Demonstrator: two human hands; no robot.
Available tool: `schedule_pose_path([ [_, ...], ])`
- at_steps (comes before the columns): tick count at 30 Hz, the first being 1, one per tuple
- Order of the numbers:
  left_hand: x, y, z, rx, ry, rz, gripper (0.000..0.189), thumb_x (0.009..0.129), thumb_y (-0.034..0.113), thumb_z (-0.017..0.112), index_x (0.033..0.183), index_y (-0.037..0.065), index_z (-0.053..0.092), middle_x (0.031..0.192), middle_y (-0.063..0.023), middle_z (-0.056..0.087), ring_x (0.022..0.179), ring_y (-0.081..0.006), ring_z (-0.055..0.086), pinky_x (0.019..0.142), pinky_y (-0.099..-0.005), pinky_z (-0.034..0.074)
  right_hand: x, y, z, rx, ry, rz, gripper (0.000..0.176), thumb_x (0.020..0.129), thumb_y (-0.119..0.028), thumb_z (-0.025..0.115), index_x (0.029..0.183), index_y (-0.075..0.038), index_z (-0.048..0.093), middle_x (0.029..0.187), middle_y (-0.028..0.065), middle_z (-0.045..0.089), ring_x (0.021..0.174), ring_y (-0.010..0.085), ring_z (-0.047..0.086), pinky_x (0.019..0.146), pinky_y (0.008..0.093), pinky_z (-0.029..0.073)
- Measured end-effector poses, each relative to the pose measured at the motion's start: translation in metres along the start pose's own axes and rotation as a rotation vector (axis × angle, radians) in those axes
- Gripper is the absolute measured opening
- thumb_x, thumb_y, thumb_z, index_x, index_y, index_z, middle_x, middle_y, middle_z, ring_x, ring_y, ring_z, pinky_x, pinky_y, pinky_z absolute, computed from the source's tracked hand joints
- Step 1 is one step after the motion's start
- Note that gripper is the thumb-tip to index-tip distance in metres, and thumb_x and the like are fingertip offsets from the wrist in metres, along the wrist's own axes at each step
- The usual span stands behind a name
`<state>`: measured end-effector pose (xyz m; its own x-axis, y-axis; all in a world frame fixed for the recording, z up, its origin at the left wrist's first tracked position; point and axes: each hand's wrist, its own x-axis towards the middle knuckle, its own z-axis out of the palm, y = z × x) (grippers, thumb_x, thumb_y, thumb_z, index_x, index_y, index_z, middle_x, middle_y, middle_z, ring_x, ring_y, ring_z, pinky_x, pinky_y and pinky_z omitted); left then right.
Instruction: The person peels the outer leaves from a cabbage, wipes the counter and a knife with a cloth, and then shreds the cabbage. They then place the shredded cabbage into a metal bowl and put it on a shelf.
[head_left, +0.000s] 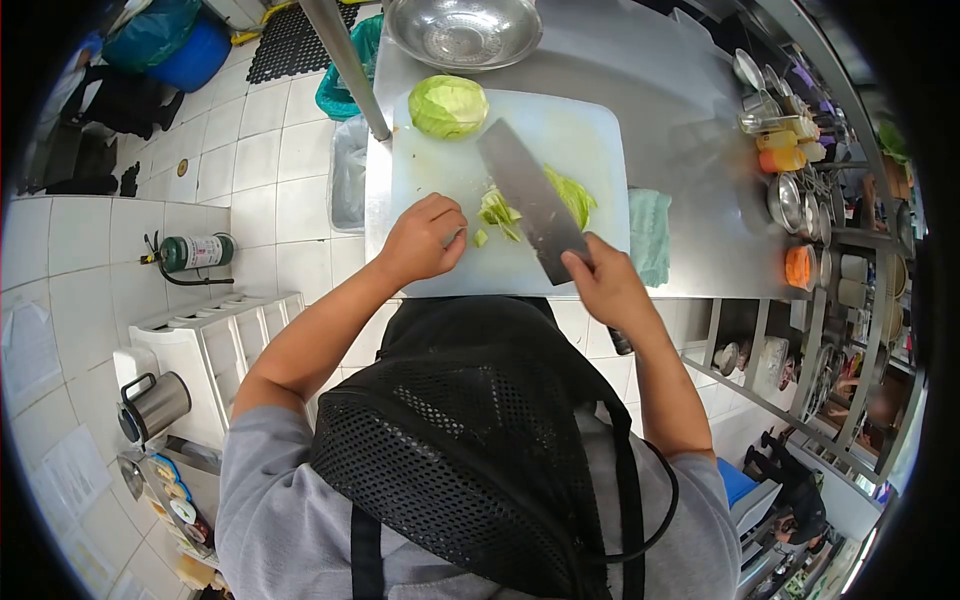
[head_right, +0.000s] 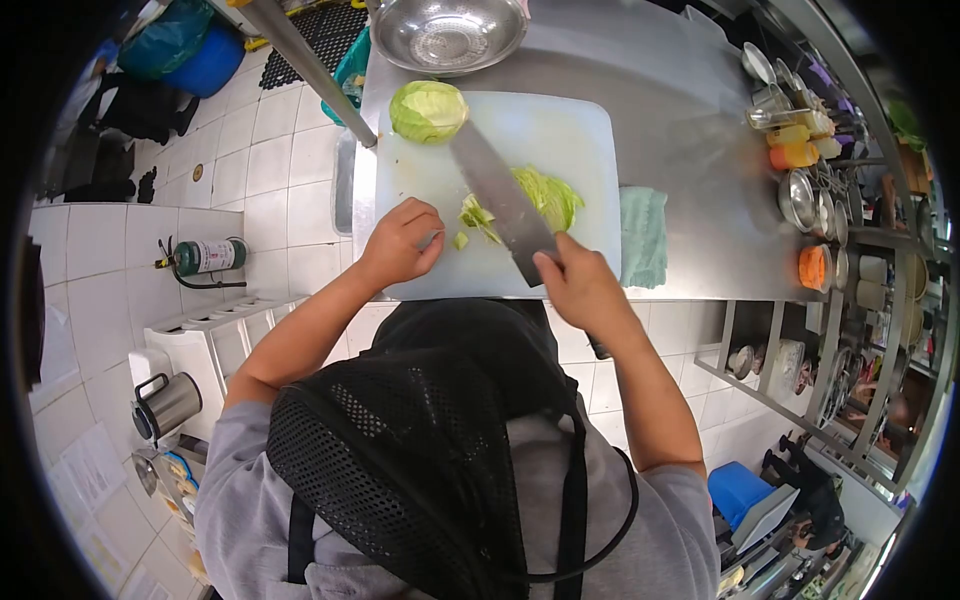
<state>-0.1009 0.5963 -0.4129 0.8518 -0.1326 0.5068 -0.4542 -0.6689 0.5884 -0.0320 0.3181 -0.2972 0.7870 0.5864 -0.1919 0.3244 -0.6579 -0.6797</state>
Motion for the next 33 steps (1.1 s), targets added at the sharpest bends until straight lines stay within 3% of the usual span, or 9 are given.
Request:
schedule_pose_path([
  [3, 0.002, 0.005, 0.001, 0.007, 0.081, -0.046, 0.013, 0.074, 0.004, 0.075, 0.082, 0.003, 0.065, 0.09, -0.0115, 0.064, 0.084, -0.0315, 0.062, 0.073, -0.04, 0.054, -0.002, 0.008, -0.015, 0.141, -0.001, 0.18, 0.028, 0.1, -0.02, 0.064, 0.09, 0.004, 0.052, 0.063, 0.012, 0.053, 0.05, 0.0177, 0.048, 0.052, 0.0369, 0.044],
  [9, 0.003, 0.025, 0.022, 0.26, -0.05, -0.221, 0.022, 0.075, 0.016, 0.082, 0.083, 0.004, 0.065, 0.085, -0.0116, 0.061, 0.082, -0.0325, 0.059, 0.076, -0.0431, 0.05, -0.019, 0.012, -0.02, 0.358, -0.072, 0.374, 0.022, 0.101, -0.019, 0.061, 0.094, 0.001, 0.056, 0.059, 0.0016, 0.049, 0.043, 0.009, 0.043, 0.039, 0.0301, 0.038],
  [15, -0.001, 0.017, 0.022, 0.102, -0.106, -0.216, 0.017, 0.08, 0.011, 0.078, 0.085, 0.003, 0.064, 0.085, -0.0129, 0.061, 0.081, -0.0311, 0.06, 0.073, -0.0405, 0.05, -0.034, 0.023, -0.016, 0.39, -0.053, 0.394, 0.02, 0.102, -0.019, 0.06, 0.104, 0.001, 0.06, 0.057, 0.0007, 0.049, 0.041, 0.0088, 0.044, 0.038, 0.0298, 0.039],
  [17, 0.006, 0.025, 0.015, -0.172, -0.209, -0.6, 0.016, 0.088, 0.009, 0.075, 0.093, 0.001, 0.062, 0.089, -0.0103, 0.065, 0.081, -0.0236, 0.064, 0.07, -0.0357, 0.05, -0.038, 0.024, -0.015, 0.437, -0.048, 0.406, 0.02, 0.102, -0.018, 0.06, 0.106, 0.001, 0.06, 0.057, 0.0003, 0.048, 0.04, 0.0084, 0.043, 0.038, 0.0295, 0.038],
  [18, 0.005, 0.023, 0.018, -0.167, -0.214, -0.593, 0.016, 0.088, 0.009, 0.075, 0.093, 0.001, 0.062, 0.089, -0.0103, 0.065, 0.081, -0.0236, 0.064, 0.07, -0.0357, 0.05, -0.039, 0.024, -0.014, 0.479, -0.048, 0.419, 0.02, 0.102, -0.018, 0.06, 0.108, 0.001, 0.061, 0.057, -0.0001, 0.048, 0.04, 0.0079, 0.043, 0.037, 0.0292, 0.038],
  [20, 0.001, 0.02, 0.029, -0.702, -0.056, -0.834, 0.023, 0.096, 0.01, 0.07, 0.114, 0.002, 0.059, 0.097, -0.0066, 0.068, 0.094, -0.0149, 0.064, 0.079, -0.0286, 0.052, -0.037, 0.024, -0.007, 0.511, -0.048, 0.394, 0.02, 0.102, -0.018, 0.059, 0.111, 0.001, 0.061, 0.056, -0.0012, 0.047, 0.039, 0.0075, 0.043, 0.037, 0.0284, 0.038],
  [23, 0.021, 0.04, 0.03, -1.009, 0.161, -0.964, 0.034, 0.097, 0.01, 0.07, 0.127, 0.001, 0.056, 0.091, -0.0011, 0.066, 0.086, -0.01, 0.063, 0.071, -0.0301, 0.052, -0.032, 0.025, 0.006, 0.484, -0.022, 0.271, 0.023, 0.101, -0.018, 0.061, 0.112, 0.002, 0.061, 0.062, 0.0045, 0.053, 0.048, 0.0124, 0.049, 0.046, 0.0314, 0.042],
  [25, 0.02, 0.042, 0.03, -1.067, 0.156, -0.958, 0.035, 0.097, 0.009, 0.07, 0.128, 0.002, 0.057, 0.092, -0.0021, 0.067, 0.086, -0.0109, 0.063, 0.072, -0.0296, 0.052, -0.027, 0.014, 0.008, 0.434, -0.02, 0.181, 0.027, 0.098, -0.02, 0.065, 0.103, 0.005, 0.059, 0.077, 0.0186, 0.063, 0.066, 0.0237, 0.059, 0.063, 0.0393, 0.048],
  [33, -0.005, 0.007, 0.001, -1.319, 0.107, -0.879, 0.017, 0.098, 0.009, 0.068, 0.114, 0.002, 0.066, 0.095, -0.005, 0.069, 0.081, -0.0124, 0.063, 0.07, -0.027, 0.051, -0.018, 0.034, 0.018, 0.432, -0.081, -0.056, 0.03, 0.097, -0.024, 0.066, 0.097, 0.004, 0.056, 0.076, 0.0235, 0.061, 0.069, 0.029, 0.059, 0.068, 0.0393, 0.048],
])
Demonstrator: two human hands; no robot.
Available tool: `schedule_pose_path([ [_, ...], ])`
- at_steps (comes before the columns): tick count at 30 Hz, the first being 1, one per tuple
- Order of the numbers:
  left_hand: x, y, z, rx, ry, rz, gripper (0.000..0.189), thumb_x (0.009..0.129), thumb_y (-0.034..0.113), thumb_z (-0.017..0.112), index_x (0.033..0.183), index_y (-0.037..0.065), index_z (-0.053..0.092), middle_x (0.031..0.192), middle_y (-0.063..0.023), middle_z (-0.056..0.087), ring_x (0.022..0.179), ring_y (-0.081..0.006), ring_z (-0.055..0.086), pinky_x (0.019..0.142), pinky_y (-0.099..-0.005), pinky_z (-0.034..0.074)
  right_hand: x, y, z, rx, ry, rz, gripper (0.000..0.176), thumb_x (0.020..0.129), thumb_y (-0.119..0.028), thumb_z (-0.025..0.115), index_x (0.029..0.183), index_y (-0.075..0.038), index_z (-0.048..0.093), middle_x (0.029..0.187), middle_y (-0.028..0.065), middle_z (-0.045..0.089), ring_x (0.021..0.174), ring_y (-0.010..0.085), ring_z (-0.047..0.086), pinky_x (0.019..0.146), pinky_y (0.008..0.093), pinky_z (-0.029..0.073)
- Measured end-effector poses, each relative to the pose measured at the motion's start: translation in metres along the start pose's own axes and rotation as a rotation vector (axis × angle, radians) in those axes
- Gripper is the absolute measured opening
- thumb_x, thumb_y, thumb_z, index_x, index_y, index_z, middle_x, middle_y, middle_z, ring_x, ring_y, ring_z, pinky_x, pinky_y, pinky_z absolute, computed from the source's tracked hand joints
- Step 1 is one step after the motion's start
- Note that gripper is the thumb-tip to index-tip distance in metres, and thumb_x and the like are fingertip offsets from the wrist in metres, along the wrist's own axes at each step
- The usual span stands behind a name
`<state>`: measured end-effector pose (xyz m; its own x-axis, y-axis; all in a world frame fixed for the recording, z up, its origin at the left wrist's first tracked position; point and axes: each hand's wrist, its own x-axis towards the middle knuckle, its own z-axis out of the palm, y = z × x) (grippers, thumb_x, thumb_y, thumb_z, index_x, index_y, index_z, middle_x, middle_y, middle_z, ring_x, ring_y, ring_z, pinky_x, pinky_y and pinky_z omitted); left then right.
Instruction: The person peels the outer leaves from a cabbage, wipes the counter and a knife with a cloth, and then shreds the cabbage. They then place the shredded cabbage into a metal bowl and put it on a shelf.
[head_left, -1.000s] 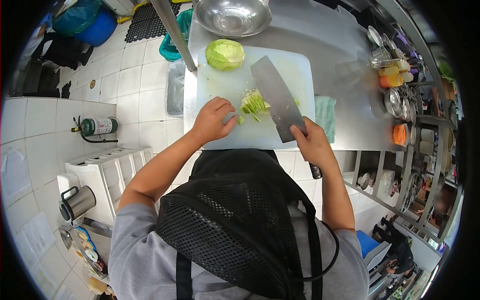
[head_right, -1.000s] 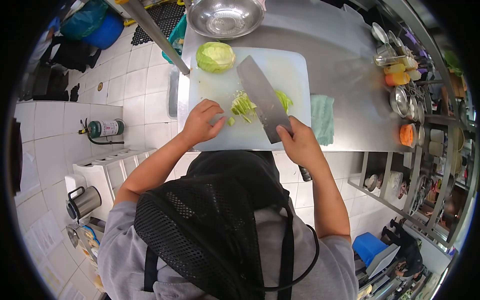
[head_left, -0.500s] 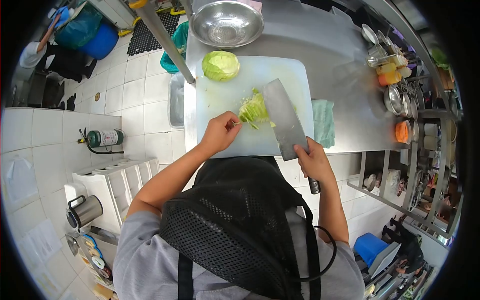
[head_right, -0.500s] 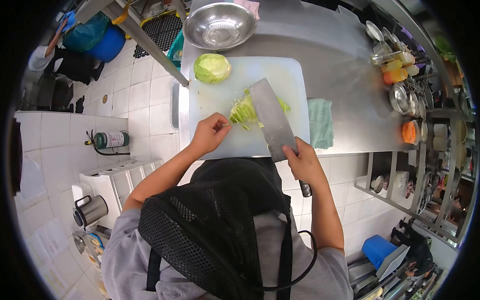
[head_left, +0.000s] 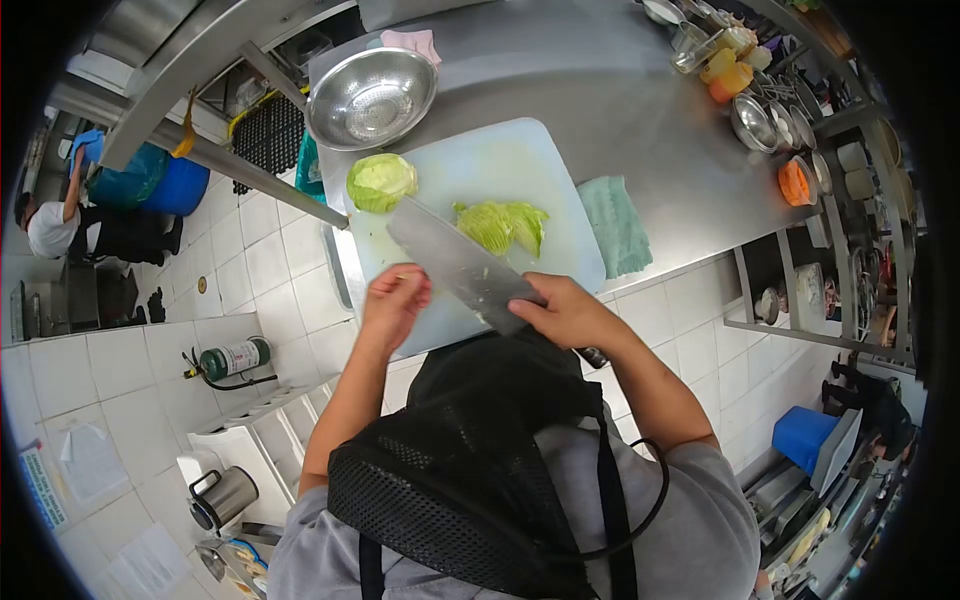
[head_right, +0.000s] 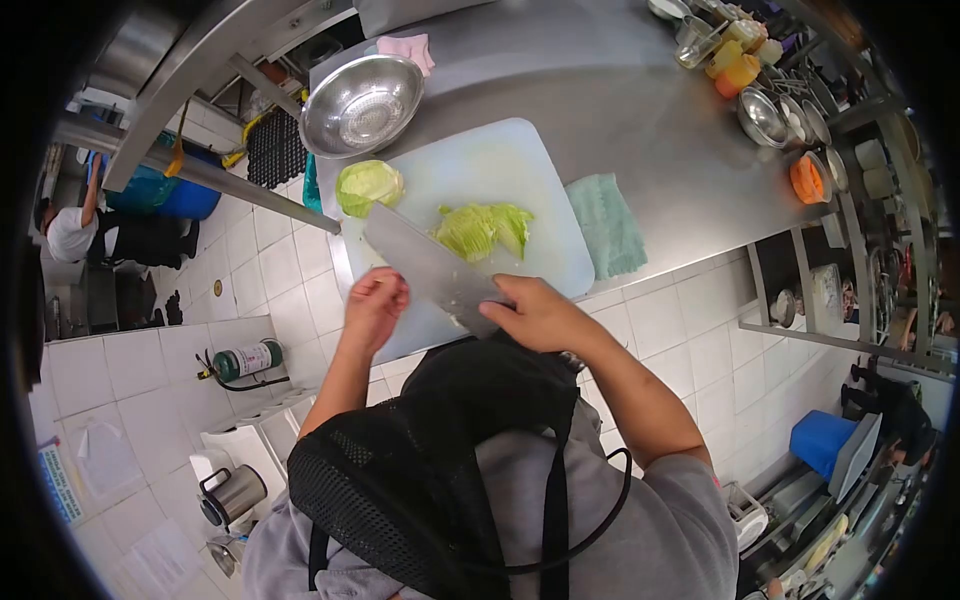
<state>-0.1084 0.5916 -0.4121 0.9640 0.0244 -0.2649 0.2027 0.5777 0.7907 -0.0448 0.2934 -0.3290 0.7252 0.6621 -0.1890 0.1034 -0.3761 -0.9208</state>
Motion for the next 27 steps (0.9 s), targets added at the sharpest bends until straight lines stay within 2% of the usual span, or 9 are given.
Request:
schedule_pose_path([
  [7, 0.0, 0.09, -0.115, 0.257, 0.647, 0.282, 0.022, 0.099, 0.01, 0.065, 0.117, -0.002, 0.067, 0.098, -0.0058, 0.068, 0.082, -0.0116, 0.063, 0.075, -0.0223, 0.053, -0.01, 0.027, -0.057, -0.442, 0.405, 0.107, 0.022, 0.092, -0.017, 0.064, 0.106, 0.0, 0.06, 0.077, 0.0224, 0.068, 0.069, 0.0429, 0.067, 0.063, 0.0509, 0.053],
  [8, 0.004, 0.09, -0.149, 0.26, 0.655, 0.209, 0.046, 0.098, 0.015, 0.068, 0.138, -0.002, 0.056, 0.128, -0.0165, 0.065, 0.11, -0.0219, 0.065, 0.093, -0.0301, 0.052, -0.005, 0.034, -0.06, -0.668, 0.467, 0.155, 0.023, 0.09, -0.016, 0.063, 0.109, -0.002, 0.061, 0.077, 0.0212, 0.069, 0.068, 0.0435, 0.068, 0.062, 0.0533, 0.053],
  [9, 0.005, 0.087, -0.153, 0.26, 0.656, 0.223, 0.046, 0.098, 0.015, 0.068, 0.138, -0.002, 0.056, 0.128, -0.0165, 0.065, 0.11, -0.0219, 0.065, 0.093, -0.0301, 0.052, 0.001, 0.039, -0.061, -0.668, 0.472, 0.142, 0.023, 0.09, -0.016, 0.063, 0.109, -0.002, 0.061, 0.077, 0.0212, 0.069, 0.068, 0.0435, 0.068, 0.062, 0.0533, 0.053],
  [11, 0.011, 0.088, -0.149, 0.747, 0.691, 0.062, 0.083, 0.095, 0.022, 0.073, 0.159, 0.001, 0.026, 0.16, -0.0252, 0.036, 0.146, -0.0318, 0.04, 0.115, -0.0384, 0.037, 0.013, 0.053, -0.06, -0.835, 0.56, 0.097, 0.026, 0.086, -0.015, 0.062, 0.11, -0.005, 0.06, 0.076, 0.0204, 0.069, 0.068, 0.0422, 0.068, 0.064, 0.0536, 0.054],
  [12, 0.009, 0.089, -0.142, 0.922, 0.588, 0.101, 0.107, 0.092, 0.026, 0.076, 0.164, 0.005, -0.001, 0.17, -0.0243, 0.005, 0.158, -0.0306, 0.008, 0.124, -0.0379, 0.018, 0.017, 0.064, -0.057, -0.862, 0.559, 0.087, 0.027, 0.086, -0.017, 0.063, 0.111, -0.006, 0.06, 0.078, 0.0201, 0.07, 0.07, 0.0415, 0.069, 0.065, 0.053, 0.055],
  [16, 0.03, 0.093, -0.136, 1.008, 0.803, 0.513, 0.086, 0.094, 0.026, 0.074, 0.159, -0.002, 0.025, 0.159, -0.0252, 0.038, 0.146, -0.0292, 0.041, 0.116, -0.0385, 0.037, 0.033, 0.097, -0.042, -0.93, 0.614, -0.003, 0.032, 0.084, -0.021, 0.069, 0.112, -0.009, 0.06, 0.089, 0.0173, 0.07, 0.076, 0.04, 0.071, 0.066, 0.0523, 0.057],
  [18, 0.035, 0.128, -0.154, 0.765, 0.78, 0.365, 0.06, 0.097, 0.018, 0.07, 0.147, -0.004, 0.046, 0.138, -0.0199, 0.061, 0.122, -0.0211, 0.061, 0.102, -0.0316, 0.048, 0.034, 0.102, -0.037, -0.866, 0.626, -0.048, 0.028, 0.083, -0.016, 0.07, 0.108, -0.006, 0.062, 0.094, 0.0187, 0.066, 0.086, 0.0401, 0.066, 0.073, 0.0511, 0.056],
  [23, 0.023, 0.233, -0.092, 0.668, 0.877, 1.064, 0.017, 0.097, 0.008, 0.069, 0.111, -0.001, 0.069, 0.093, -0.0064, 0.072, 0.087, -0.0107, 0.063, 0.086, -0.0268, 0.051, 0.025, 0.079, -0.031, -0.79, 0.742, -0.202, 0.025, 0.082, -0.01, 0.07, 0.104, -0.001, 0.063, 0.099, 0.0202, 0.059, 0.097, 0.0426, 0.056, 0.085, 0.0513, 0.047],
  [27, 0.013, 0.33, -0.068, 0.919, 0.841, 0.968, 0.031, 0.1, 0.025, 0.066, 0.094, -0.003, 0.075, 0.079, -0.0056, 0.071, 0.072, -0.0092, 0.06, 0.066, -0.0261, 0.046, 0.021, 0.067, -0.013, -0.753, 0.772, -0.234, 0.025, 0.081, -0.006, 0.071, 0.104, -0.001, 0.064, 0.101, 0.0196, 0.06, 0.099, 0.0418, 0.055, 0.087, 0.0494, 0.045],
])
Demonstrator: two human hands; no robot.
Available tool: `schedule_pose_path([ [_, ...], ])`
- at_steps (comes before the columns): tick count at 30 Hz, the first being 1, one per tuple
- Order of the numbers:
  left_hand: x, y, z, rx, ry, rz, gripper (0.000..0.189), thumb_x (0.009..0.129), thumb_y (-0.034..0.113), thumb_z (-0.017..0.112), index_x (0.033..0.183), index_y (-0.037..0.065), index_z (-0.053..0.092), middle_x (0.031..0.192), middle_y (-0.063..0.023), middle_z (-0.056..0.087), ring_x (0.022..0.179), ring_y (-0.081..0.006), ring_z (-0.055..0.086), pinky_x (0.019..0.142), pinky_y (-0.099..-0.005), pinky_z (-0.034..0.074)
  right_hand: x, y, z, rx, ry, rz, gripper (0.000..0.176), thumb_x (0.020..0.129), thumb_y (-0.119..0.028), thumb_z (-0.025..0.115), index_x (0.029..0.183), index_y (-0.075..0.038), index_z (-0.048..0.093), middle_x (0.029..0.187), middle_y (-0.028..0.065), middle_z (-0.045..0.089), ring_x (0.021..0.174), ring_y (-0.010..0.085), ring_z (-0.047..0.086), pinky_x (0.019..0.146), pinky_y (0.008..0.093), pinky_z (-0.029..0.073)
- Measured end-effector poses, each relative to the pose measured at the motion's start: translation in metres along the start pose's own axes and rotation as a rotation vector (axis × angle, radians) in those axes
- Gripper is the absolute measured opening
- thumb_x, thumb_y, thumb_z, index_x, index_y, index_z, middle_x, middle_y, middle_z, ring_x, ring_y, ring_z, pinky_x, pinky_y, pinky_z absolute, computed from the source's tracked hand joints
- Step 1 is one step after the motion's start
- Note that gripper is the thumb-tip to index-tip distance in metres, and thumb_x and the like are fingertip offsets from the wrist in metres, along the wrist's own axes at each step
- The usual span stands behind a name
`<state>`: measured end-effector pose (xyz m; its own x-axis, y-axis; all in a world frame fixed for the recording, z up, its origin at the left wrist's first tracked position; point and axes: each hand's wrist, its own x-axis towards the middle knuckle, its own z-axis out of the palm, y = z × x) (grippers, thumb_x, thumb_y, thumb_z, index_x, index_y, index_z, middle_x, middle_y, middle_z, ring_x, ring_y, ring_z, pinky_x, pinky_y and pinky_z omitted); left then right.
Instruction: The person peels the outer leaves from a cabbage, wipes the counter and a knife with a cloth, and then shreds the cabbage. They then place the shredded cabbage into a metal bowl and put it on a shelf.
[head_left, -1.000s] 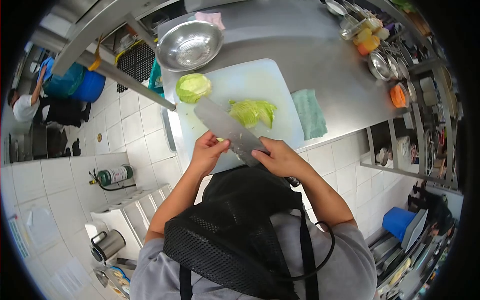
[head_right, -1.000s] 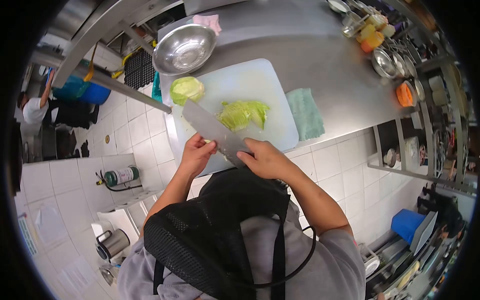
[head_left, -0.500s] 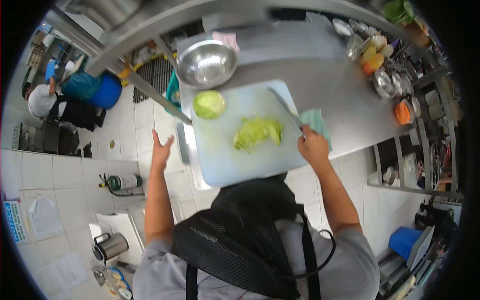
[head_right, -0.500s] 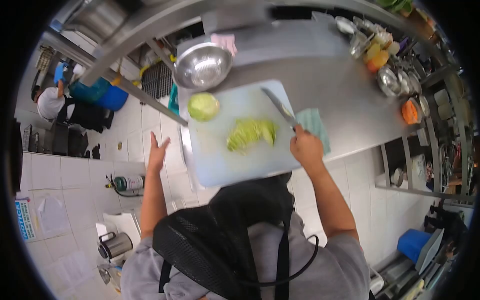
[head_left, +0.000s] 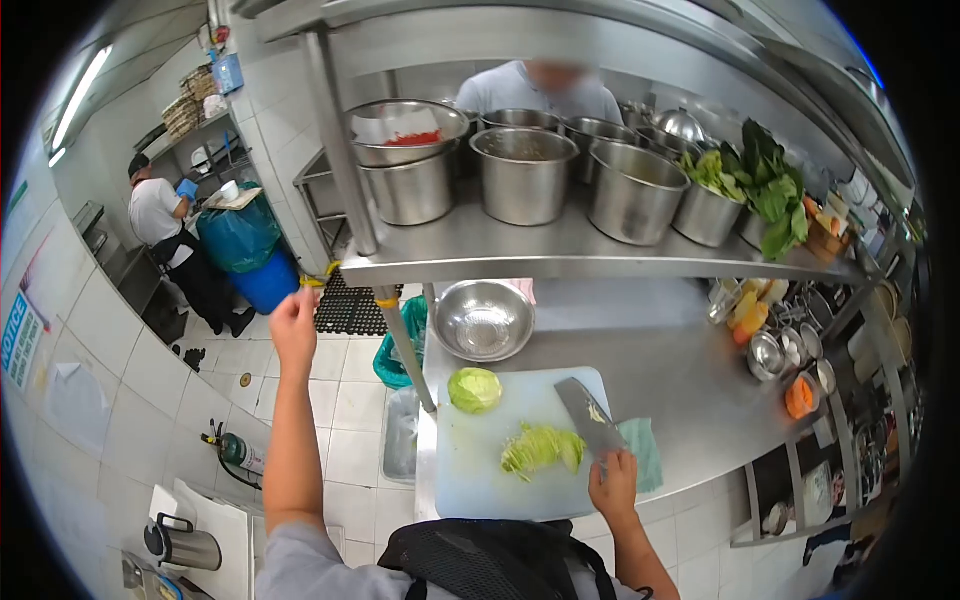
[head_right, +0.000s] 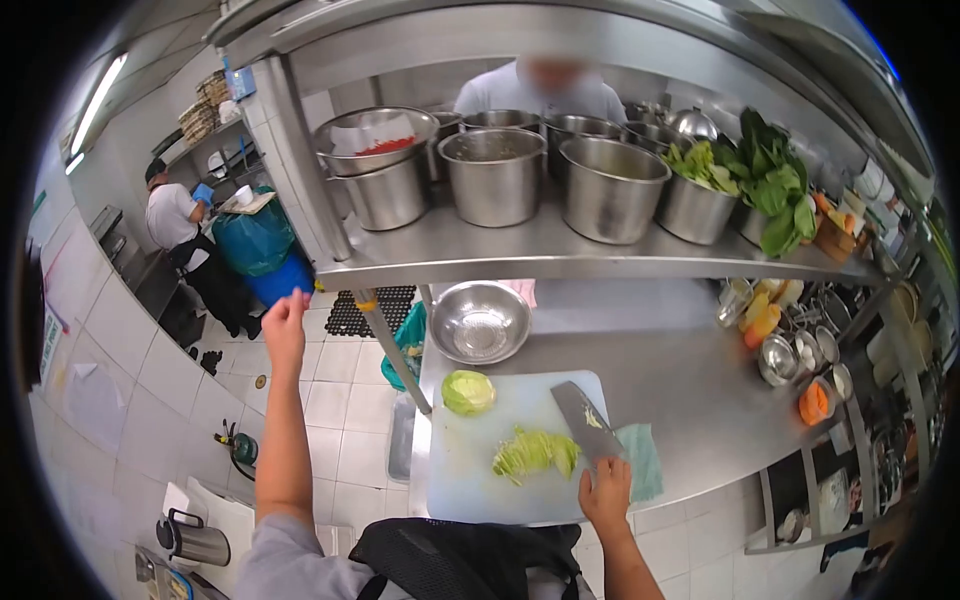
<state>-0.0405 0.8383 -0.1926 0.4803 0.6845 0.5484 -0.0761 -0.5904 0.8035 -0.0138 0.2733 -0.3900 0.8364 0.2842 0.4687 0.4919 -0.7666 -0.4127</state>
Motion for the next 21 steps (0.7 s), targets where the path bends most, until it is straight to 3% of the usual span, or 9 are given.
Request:
schedule_pose_path([
  [3, 0.062, 0.025, 0.012, -0.032, 0.038, 0.14, 0.038, 0.102, 0.03, 0.063, 0.091, -0.004, 0.076, 0.074, -0.0068, 0.07, 0.069, -0.0107, 0.058, 0.064, -0.0284, 0.046, -0.005, -0.024, -0.003, 0.106, -0.006, -0.035, 0.025, 0.08, -0.003, 0.07, 0.104, -0.001, 0.064, 0.104, 0.0199, 0.061, 0.101, 0.0416, 0.056, 0.089, 0.049, 0.045],
  [4, 0.082, 0.039, 0.014, 0.08, -0.049, 0.181, 0.026, 0.1, 0.022, 0.064, 0.107, -0.001, 0.075, 0.086, -0.0085, 0.073, 0.078, -0.0124, 0.064, 0.071, -0.0288, 0.05, -0.009, -0.031, -0.001, 0.114, -0.019, -0.058, 0.025, 0.08, -0.003, 0.07, 0.104, -0.001, 0.064, 0.104, 0.0199, 0.061, 0.101, 0.0416, 0.056, 0.089, 0.049, 0.045],
  [5, 0.107, 0.033, 0.03, -0.195, -0.117, 0.311, 0.031, 0.097, 0.011, 0.064, 0.127, 0.005, 0.068, 0.104, -0.0113, 0.074, 0.094, -0.0154, 0.069, 0.084, -0.0314, 0.054, -0.013, -0.037, 0.001, 0.102, -0.018, -0.037, 0.025, 0.08, -0.003, 0.07, 0.104, -0.001, 0.064, 0.105, 0.0198, 0.061, 0.102, 0.0413, 0.056, 0.09, 0.0487, 0.045],
  [6, 0.123, 0.05, 0.035, -0.137, -0.239, 0.332, 0.048, 0.093, 0.003, 0.063, 0.141, 0.011, 0.059, 0.119, -0.0144, 0.071, 0.109, -0.0208, 0.068, 0.096, -0.0364, 0.054, -0.017, -0.043, 0.002, 0.089, -0.017, -0.017, 0.025, 0.08, -0.002, 0.07, 0.105, -0.001, 0.064, 0.106, 0.0197, 0.062, 0.103, 0.0411, 0.056, 0.092, 0.0484, 0.045],
  [8, 0.143, 0.087, 0.05, -0.125, -0.377, 0.441, 0.067, 0.09, 0.003, 0.066, 0.151, 0.022, 0.047, 0.129, -0.0172, 0.066, 0.117, -0.0262, 0.066, 0.1, -0.0405, 0.054, -0.025, -0.059, 0.004, 0.113, -0.041, -0.066, 0.024, 0.082, -0.002, 0.069, 0.105, -0.001, 0.064, 0.104, 0.0193, 0.061, 0.104, 0.041, 0.056, 0.093, 0.0481, 0.045],
  [11, 0.165, 0.117, 0.078, -0.123, -0.487, 0.44, 0.071, 0.086, -0.001, 0.067, 0.152, 0.011, 0.042, 0.13, -0.0163, 0.065, 0.117, -0.0256, 0.064, 0.098, -0.0384, 0.053, -0.037, -0.077, 0.013, 0.104, -0.063, 0.035, 0.025, 0.082, -0.004, 0.07, 0.106, 0.001, 0.063, 0.108, 0.0205, 0.062, 0.105, 0.0419, 0.056, 0.094, 0.0504, 0.044],
  [17, 0.264, 0.094, 0.147, -0.263, -0.495, 0.375, 0.069, 0.085, -0.006, 0.062, 0.15, 0.008, 0.044, 0.12, -0.0126, 0.067, 0.105, -0.0224, 0.067, 0.091, -0.0379, 0.055, -0.056, -0.114, 0.012, 0.123, 0.02, 0.255, 0.025, 0.084, -0.002, 0.069, 0.108, 0.002, 0.063, 0.106, 0.0193, 0.062, 0.1, 0.0371, 0.058, 0.09, 0.0458, 0.047],
  [19, 0.271, 0.122, 0.139, -0.372, -0.711, 0.244, 0.054, 0.093, 0.002, 0.06, 0.146, 0.009, 0.051, 0.122, -0.0099, 0.066, 0.1, -0.0204, 0.068, 0.086, -0.0375, 0.056, -0.068, -0.117, 0.009, 0.162, 0.081, 0.297, 0.023, 0.085, -0.002, 0.068, 0.108, 0.002, 0.064, 0.102, 0.0173, 0.064, 0.095, 0.0336, 0.061, 0.087, 0.0436, 0.05],
  [21, 0.274, 0.133, 0.157, -0.626, -0.731, 0.023, 0.042, 0.107, 0.036, 0.051, 0.141, 0.013, 0.057, 0.129, -0.0102, 0.064, 0.108, -0.0217, 0.065, 0.094, -0.0424, 0.054, -0.078, -0.121, 0.002, 0.123, 0.112, 0.335, 0.023, 0.086, -0.002, 0.068, 0.108, 0.002, 0.065, 0.1, 0.0166, 0.065, 0.093, 0.0328, 0.062, 0.085, 0.0433, 0.05],
])
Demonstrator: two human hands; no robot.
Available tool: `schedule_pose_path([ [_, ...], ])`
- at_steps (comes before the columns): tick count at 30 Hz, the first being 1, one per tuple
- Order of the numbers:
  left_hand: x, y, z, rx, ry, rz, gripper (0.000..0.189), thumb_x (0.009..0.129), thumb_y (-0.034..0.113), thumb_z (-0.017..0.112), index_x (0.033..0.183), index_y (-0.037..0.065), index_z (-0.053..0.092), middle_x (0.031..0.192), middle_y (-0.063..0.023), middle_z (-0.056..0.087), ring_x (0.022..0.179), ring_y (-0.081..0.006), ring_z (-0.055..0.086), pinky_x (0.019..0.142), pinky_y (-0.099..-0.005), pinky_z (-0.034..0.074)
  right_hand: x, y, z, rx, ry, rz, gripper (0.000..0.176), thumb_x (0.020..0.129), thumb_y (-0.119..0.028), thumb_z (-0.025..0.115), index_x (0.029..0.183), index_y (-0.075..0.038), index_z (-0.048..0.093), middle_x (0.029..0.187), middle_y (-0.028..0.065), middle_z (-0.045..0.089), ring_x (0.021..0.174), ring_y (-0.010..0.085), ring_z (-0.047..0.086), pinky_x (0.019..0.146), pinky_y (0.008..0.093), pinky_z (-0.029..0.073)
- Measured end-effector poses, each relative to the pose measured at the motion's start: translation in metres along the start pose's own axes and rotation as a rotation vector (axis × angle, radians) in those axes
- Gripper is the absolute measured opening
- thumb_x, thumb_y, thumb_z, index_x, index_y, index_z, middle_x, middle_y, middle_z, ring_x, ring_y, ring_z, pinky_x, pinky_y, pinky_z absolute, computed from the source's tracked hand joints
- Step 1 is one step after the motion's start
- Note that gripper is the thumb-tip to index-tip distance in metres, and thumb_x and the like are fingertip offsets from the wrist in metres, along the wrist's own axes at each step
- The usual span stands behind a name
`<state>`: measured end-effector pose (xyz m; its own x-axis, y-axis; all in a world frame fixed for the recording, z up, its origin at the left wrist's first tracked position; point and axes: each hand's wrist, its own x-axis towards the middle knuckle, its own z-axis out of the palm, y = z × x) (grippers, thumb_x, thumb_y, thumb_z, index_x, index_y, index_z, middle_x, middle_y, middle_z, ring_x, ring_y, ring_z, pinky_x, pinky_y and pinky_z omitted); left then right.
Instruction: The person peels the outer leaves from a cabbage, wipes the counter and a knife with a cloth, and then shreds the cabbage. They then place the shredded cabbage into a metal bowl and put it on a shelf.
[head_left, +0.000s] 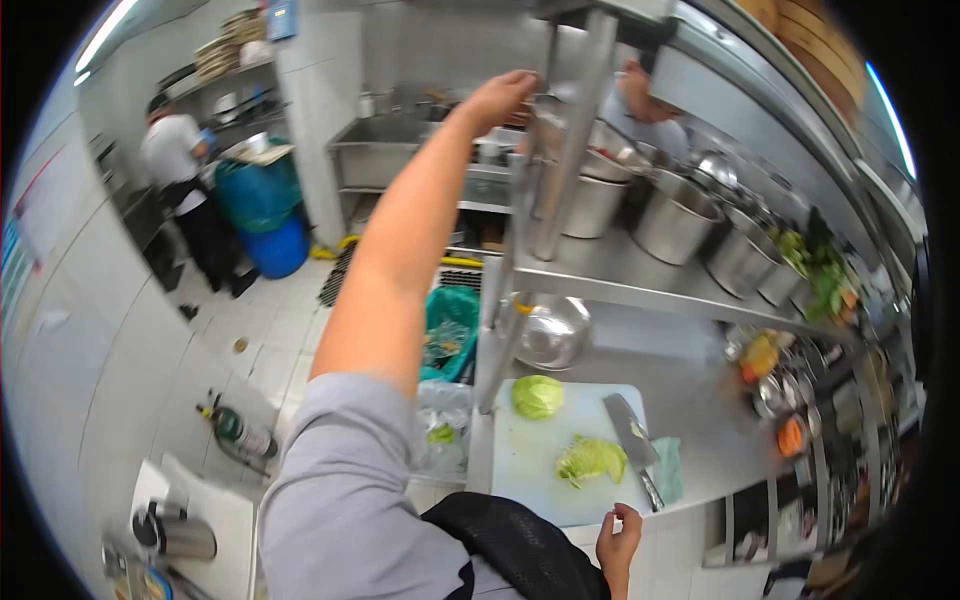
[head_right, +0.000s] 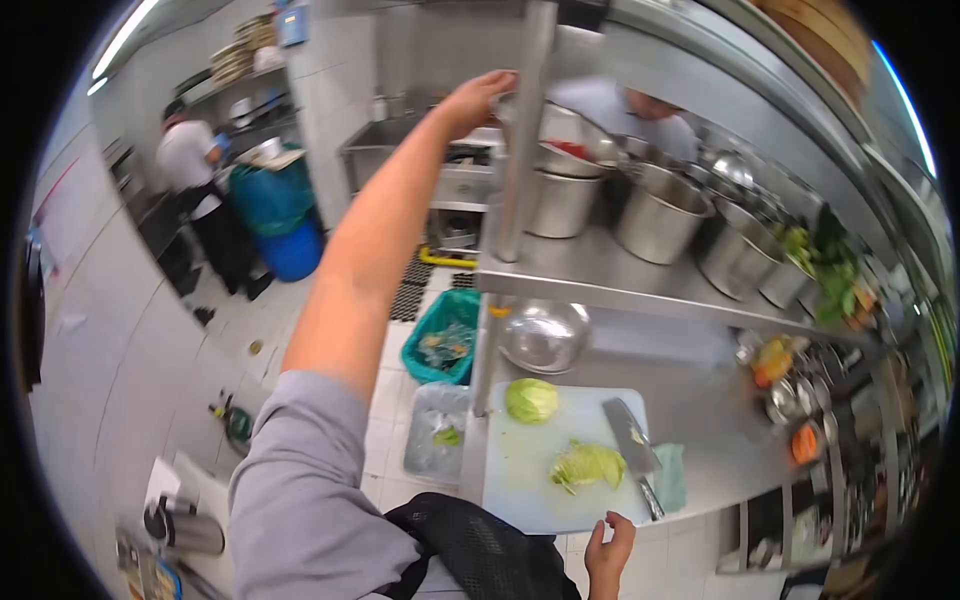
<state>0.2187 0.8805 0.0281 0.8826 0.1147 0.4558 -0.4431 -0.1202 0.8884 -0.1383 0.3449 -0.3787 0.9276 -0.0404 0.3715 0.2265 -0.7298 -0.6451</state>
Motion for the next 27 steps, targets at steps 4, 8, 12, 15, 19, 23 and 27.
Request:
schedule_pose_path([
  [4, 0.004, 0.015, 0.015, -0.227, -0.003, -0.03, 0.04, 0.1, 0.028, 0.054, 0.127, 0.002, 0.066, 0.117, -0.0173, 0.072, 0.108, -0.0269, 0.068, 0.095, -0.0418, 0.054, -0.007, -0.004, -0.013, -0.049, 0.027, 0.013, 0.022, 0.086, -0.003, 0.068, 0.108, 0.001, 0.067, 0.093, 0.0155, 0.067, 0.088, 0.031, 0.063, 0.081, 0.0415, 0.052],
  [8, 0.078, -0.043, -0.003, -0.381, -0.183, -0.198, 0.042, 0.098, 0.031, 0.058, 0.13, 0.006, 0.065, 0.124, -0.0108, 0.07, 0.108, -0.0219, 0.067, 0.095, -0.0403, 0.054, -0.018, -0.01, -0.02, -0.095, 0.046, 0.081, 0.019, 0.087, -0.003, 0.067, 0.106, 0.001, 0.068, 0.091, 0.0149, 0.068, 0.085, 0.0307, 0.063, 0.079, 0.0408, 0.052],
  [12, 0.122, -0.082, -0.018, -0.541, -0.199, -0.315, 0.027, 0.095, 0.027, 0.063, 0.111, 0.008, 0.073, 0.109, -0.0064, 0.072, 0.093, -0.0199, 0.068, 0.084, -0.04, 0.057, -0.037, -0.012, -0.028, -0.113, 0.089, 0.197, 0.017, 0.087, -0.004, 0.067, 0.104, -0.001, 0.069, 0.089, 0.0144, 0.068, 0.084, 0.0317, 0.063, 0.078, 0.0414, 0.052],
  [15, 0.142, -0.088, -0.018, -0.498, -0.191, -0.347, 0.025, 0.095, 0.027, 0.063, 0.107, 0.008, 0.073, 0.105, -0.0061, 0.071, 0.091, -0.0196, 0.068, 0.082, -0.0397, 0.058, -0.052, -0.009, -0.031, -0.109, 0.095, 0.326, 0.016, 0.087, -0.006, 0.068, 0.102, -0.002, 0.069, 0.086, 0.0138, 0.068, 0.083, 0.0325, 0.064, 0.076, 0.0423, 0.052],
  [19, 0.176, -0.085, -0.015, -0.415, -0.18, -0.349, 0.022, 0.094, 0.026, 0.063, 0.102, 0.008, 0.073, 0.1, -0.0056, 0.071, 0.087, -0.0191, 0.068, 0.08, -0.0393, 0.058, -0.054, -0.013, -0.032, -0.141, -0.006, 0.353, 0.014, 0.087, -0.008, 0.068, 0.099, -0.002, 0.07, 0.082, 0.0131, 0.069, 0.082, 0.0324, 0.066, 0.075, 0.0431, 0.054],
  [23, 0.192, -0.09, -0.022, -0.327, -0.152, -0.329, 0.019, 0.094, 0.025, 0.064, 0.097, 0.008, 0.072, 0.095, -0.0052, 0.07, 0.084, -0.0185, 0.068, 0.077, -0.0388, 0.058, -0.04, -0.022, -0.03, -0.119, -0.052, 0.363, 0.012, 0.087, -0.008, 0.068, 0.097, -0.002, 0.071, 0.083, 0.0135, 0.071, 0.083, 0.032, 0.067, 0.076, 0.0425, 0.055],
  [27, 0.197, -0.099, -0.028, -0.213, -0.114, -0.293, 0.018, 0.093, 0.024, 0.064, 0.092, 0.008, 0.072, 0.09, -0.0047, 0.07, 0.08, -0.018, 0.067, 0.074, -0.0384, 0.059, -0.033, -0.026, -0.022, -0.07, -0.084, 0.382, 0.012, 0.087, -0.008, 0.068, 0.097, -0.002, 0.072, 0.082, 0.0136, 0.071, 0.081, 0.0315, 0.067, 0.073, 0.0416, 0.055],
])
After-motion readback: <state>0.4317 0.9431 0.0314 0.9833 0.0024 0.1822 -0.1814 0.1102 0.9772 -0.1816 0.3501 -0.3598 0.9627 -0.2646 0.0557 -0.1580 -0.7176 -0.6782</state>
